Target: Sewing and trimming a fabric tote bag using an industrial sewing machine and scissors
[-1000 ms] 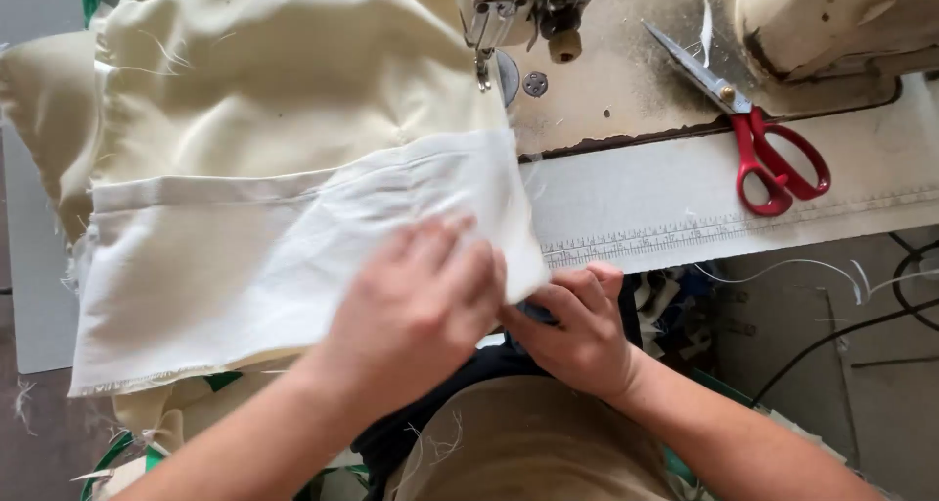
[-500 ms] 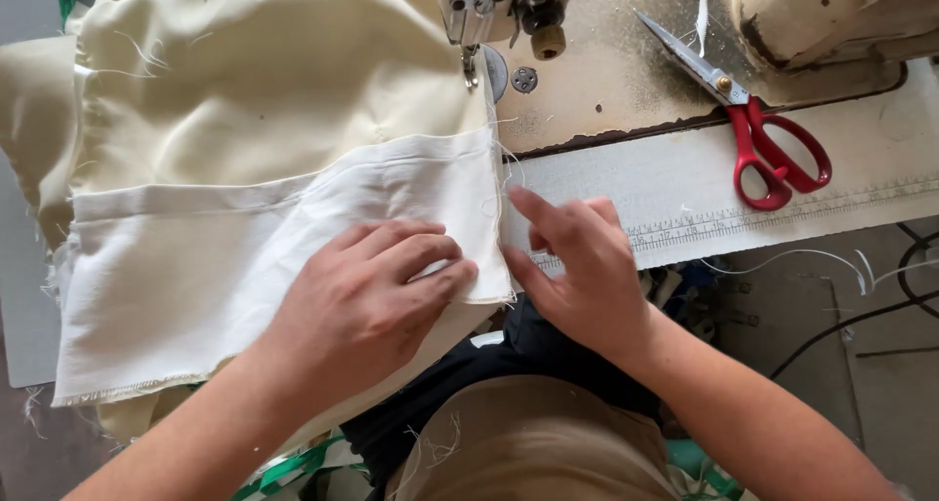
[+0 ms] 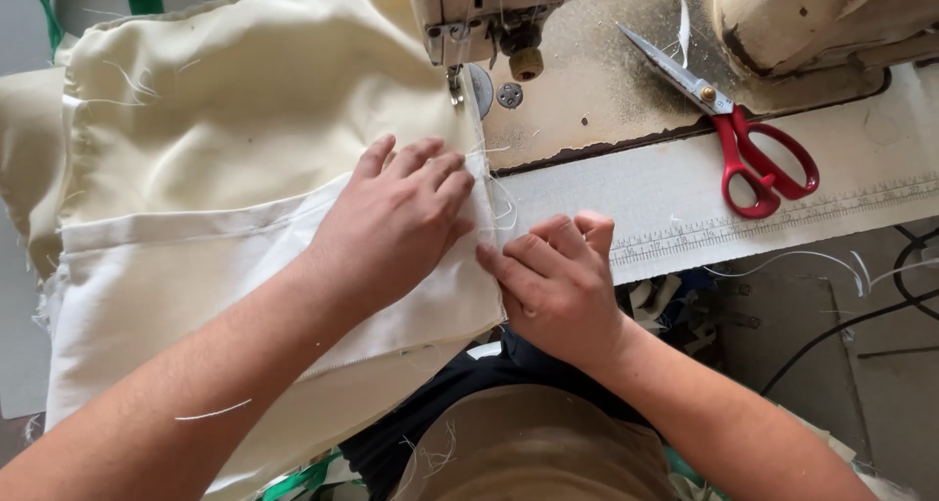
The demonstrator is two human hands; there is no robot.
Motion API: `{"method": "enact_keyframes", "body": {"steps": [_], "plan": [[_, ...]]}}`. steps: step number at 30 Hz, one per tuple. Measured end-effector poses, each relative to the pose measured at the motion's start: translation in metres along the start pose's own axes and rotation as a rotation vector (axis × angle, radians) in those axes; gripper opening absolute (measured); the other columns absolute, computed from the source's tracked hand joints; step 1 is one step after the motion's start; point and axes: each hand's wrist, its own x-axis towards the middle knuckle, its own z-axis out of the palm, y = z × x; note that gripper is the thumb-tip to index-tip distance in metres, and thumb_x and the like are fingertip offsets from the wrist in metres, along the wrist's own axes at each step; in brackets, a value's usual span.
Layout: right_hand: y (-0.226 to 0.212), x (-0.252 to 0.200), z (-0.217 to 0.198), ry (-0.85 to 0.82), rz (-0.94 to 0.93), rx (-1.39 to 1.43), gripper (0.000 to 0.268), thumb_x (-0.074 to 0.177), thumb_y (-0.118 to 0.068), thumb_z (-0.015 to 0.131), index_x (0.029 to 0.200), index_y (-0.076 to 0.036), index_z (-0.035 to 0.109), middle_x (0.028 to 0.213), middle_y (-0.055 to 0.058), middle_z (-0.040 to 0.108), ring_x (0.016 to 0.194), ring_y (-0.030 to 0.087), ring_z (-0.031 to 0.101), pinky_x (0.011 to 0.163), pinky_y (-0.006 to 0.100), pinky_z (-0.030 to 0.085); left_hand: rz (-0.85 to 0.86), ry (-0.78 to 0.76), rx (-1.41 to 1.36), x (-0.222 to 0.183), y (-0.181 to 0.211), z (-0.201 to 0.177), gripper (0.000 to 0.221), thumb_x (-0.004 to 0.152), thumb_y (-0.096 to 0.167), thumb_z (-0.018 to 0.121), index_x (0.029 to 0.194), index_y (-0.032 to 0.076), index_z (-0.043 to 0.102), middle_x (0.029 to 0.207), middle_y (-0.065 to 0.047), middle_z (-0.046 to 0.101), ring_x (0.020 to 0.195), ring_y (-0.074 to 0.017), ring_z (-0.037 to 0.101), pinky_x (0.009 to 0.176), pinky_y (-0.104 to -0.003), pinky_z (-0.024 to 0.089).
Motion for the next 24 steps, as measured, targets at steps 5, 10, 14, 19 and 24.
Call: {"method": "enact_keyframes", "body": {"steps": [5, 10, 14, 19, 24], "plan": [[0.002, 0.001, 0.005, -0.082, 0.085, -0.042, 0.019, 0.082, -0.007, 0.052, 0.077, -0.018, 0.066, 0.1, -0.002, 0.063, 0.094, 0.022, 0.052, 0.077, 0.042, 0.023, 0.058, 0.03, -0.091, -0.002, -0.006, 0.01, 0.034, 0.086, 0.024, 0.051, 0.111, 0.002, 0.055, 0.121, -0.013, 0.056, 0.118, -0.0297, 0.048, 0.097, -0.052, 0.032], [0.011, 0.0, 0.005, -0.333, 0.157, 0.041, 0.025, 0.07, -0.012, 0.055, 0.095, -0.016, 0.06, 0.115, -0.001, 0.057, 0.112, 0.025, 0.046, 0.096, 0.057, 0.017, 0.061, 0.025, -0.123, -0.006, -0.011, 0.013, 0.037, 0.086, 0.023, 0.052, 0.117, 0.004, 0.052, 0.126, -0.01, 0.054, 0.122, -0.0281, 0.044, 0.1, -0.056, 0.024], [0.029, 0.01, 0.005, -0.574, 0.143, 0.084, 0.06, 0.063, -0.025, 0.06, 0.12, -0.012, 0.046, 0.142, 0.001, 0.033, 0.135, 0.029, 0.018, 0.096, 0.071, -0.008, 0.038, 0.047, -0.154, -0.006, -0.01, 0.011, 0.036, 0.087, 0.025, 0.05, 0.117, 0.005, 0.05, 0.124, -0.007, 0.055, 0.122, -0.0261, 0.045, 0.099, -0.063, 0.02], [0.039, 0.017, 0.011, -0.632, 0.101, 0.012, 0.073, 0.065, -0.044, 0.061, 0.127, -0.012, 0.043, 0.141, 0.002, 0.037, 0.136, 0.03, 0.016, 0.093, 0.071, -0.012, 0.019, 0.052, -0.149, -0.006, -0.014, 0.014, 0.036, 0.086, 0.025, 0.05, 0.117, 0.007, 0.05, 0.127, -0.006, 0.053, 0.122, -0.0251, 0.045, 0.098, -0.063, 0.023], [0.049, 0.024, 0.019, -0.606, 0.085, -0.001, 0.066, 0.065, -0.042, 0.059, 0.123, -0.012, 0.049, 0.137, 0.002, 0.041, 0.133, 0.031, 0.024, 0.094, 0.072, -0.008, -0.001, 0.045, -0.144, -0.002, -0.023, 0.018, 0.03, 0.085, 0.024, 0.051, 0.11, 0.007, 0.052, 0.129, -0.004, 0.052, 0.123, -0.0234, 0.043, 0.098, -0.063, 0.023]]}}
